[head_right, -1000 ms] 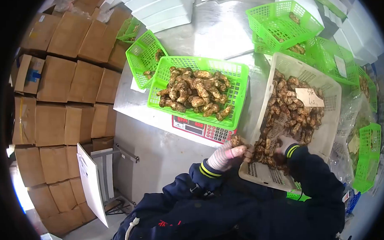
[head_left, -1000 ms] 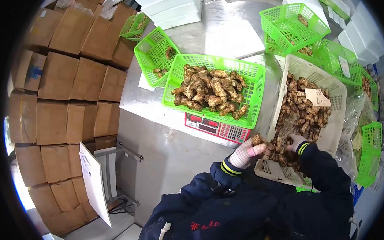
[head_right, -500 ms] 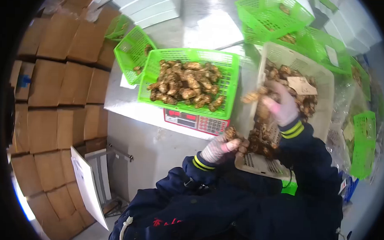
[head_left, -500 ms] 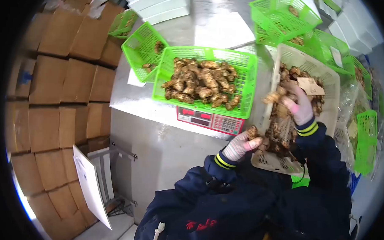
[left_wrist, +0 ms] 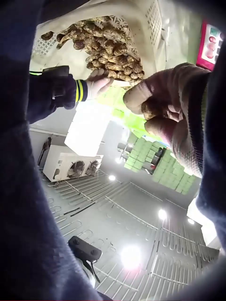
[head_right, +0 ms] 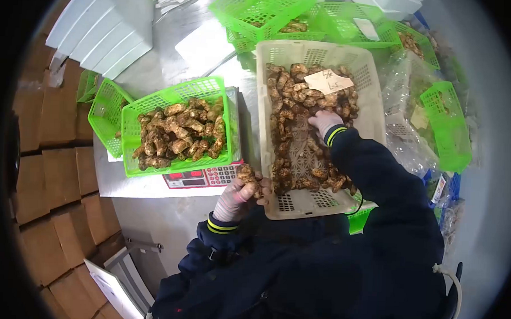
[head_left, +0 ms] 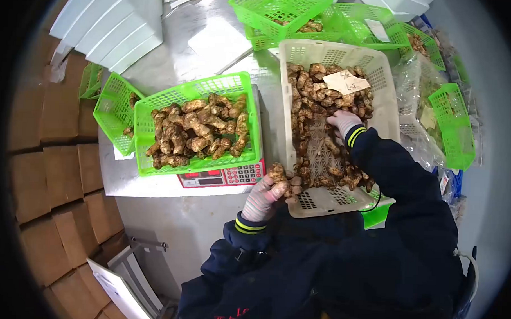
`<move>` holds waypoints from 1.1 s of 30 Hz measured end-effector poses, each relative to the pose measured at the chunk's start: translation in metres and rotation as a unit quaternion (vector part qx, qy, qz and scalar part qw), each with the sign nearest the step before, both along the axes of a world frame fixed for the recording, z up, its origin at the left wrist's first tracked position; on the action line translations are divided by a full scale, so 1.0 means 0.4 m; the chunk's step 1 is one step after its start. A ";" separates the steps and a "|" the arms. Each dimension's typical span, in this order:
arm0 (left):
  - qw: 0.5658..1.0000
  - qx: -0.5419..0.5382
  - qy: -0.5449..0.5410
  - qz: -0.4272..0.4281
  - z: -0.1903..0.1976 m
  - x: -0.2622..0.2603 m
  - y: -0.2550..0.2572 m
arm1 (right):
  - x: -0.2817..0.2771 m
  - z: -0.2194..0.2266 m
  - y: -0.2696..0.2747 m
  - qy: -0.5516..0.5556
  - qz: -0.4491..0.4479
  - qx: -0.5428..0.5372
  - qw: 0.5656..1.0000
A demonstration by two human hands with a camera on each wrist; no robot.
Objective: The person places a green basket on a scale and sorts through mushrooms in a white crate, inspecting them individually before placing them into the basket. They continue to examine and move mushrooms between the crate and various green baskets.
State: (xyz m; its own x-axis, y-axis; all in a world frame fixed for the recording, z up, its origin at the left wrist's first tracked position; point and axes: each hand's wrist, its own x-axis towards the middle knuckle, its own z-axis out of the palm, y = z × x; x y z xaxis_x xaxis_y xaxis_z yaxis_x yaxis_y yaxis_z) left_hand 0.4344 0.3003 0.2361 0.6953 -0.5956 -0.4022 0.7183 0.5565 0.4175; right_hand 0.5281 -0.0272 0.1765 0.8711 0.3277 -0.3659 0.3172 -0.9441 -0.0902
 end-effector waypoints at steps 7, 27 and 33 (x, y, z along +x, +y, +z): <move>0.999 -0.002 -0.035 -0.028 0.042 0.000 0.003 | 0.007 -0.084 0.018 0.010 -0.045 -0.029 0.999; 1.000 0.012 0.000 0.025 0.018 -0.027 0.012 | 0.032 0.077 -0.020 0.085 -0.105 0.009 0.991; 0.999 -0.021 -0.042 0.002 0.031 -0.021 -0.013 | -0.035 -0.080 -0.054 0.038 -0.016 -0.098 0.994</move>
